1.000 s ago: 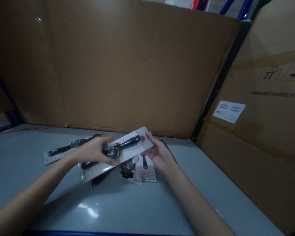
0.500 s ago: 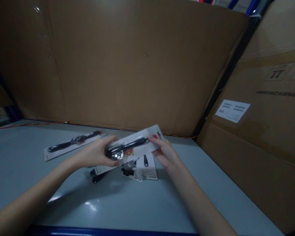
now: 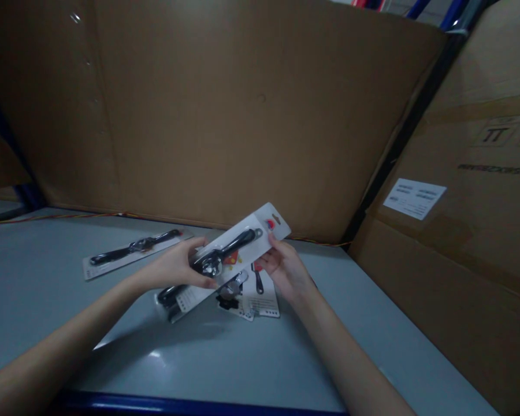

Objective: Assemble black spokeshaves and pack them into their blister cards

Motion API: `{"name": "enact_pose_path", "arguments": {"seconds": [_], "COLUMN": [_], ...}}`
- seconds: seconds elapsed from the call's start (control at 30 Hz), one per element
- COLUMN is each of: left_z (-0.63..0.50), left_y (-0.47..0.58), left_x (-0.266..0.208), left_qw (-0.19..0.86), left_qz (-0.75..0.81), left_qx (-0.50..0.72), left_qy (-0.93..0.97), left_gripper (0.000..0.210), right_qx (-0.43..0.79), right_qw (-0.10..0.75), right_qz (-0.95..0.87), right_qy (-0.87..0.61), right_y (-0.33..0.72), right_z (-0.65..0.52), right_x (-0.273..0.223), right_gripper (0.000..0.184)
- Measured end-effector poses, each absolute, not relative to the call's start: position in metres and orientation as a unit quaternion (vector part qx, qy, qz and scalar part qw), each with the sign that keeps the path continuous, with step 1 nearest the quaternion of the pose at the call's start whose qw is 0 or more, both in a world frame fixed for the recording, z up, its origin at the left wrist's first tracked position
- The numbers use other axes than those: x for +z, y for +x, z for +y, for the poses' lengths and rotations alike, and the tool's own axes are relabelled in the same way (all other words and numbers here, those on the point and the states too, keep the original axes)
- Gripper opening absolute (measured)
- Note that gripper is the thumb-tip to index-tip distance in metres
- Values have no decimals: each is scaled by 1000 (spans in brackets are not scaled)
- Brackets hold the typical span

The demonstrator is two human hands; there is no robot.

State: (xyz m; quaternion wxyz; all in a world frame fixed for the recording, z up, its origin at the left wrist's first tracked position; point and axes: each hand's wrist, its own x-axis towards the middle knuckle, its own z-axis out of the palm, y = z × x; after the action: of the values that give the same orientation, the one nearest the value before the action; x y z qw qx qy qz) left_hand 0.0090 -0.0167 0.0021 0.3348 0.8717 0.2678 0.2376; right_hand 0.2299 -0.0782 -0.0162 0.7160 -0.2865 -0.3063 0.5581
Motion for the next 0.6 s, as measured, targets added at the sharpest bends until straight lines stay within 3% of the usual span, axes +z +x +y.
{"name": "enact_pose_path", "arguments": {"seconds": [0.4, 0.6], "left_z": [-19, -28], "left_y": [10, 9], "left_x": [3, 6], "left_qw": [598, 680], "left_qz": [201, 172], "left_qx": [103, 46], "left_qy": [769, 712], "left_gripper": [45, 40], "right_qx": [530, 418], "right_qw": [746, 790], "right_qz": [-230, -252], "right_qy": [-330, -371], "right_y": [250, 281], "right_z": [-83, -78], "right_x": [-5, -3], "right_gripper": [17, 11]}}
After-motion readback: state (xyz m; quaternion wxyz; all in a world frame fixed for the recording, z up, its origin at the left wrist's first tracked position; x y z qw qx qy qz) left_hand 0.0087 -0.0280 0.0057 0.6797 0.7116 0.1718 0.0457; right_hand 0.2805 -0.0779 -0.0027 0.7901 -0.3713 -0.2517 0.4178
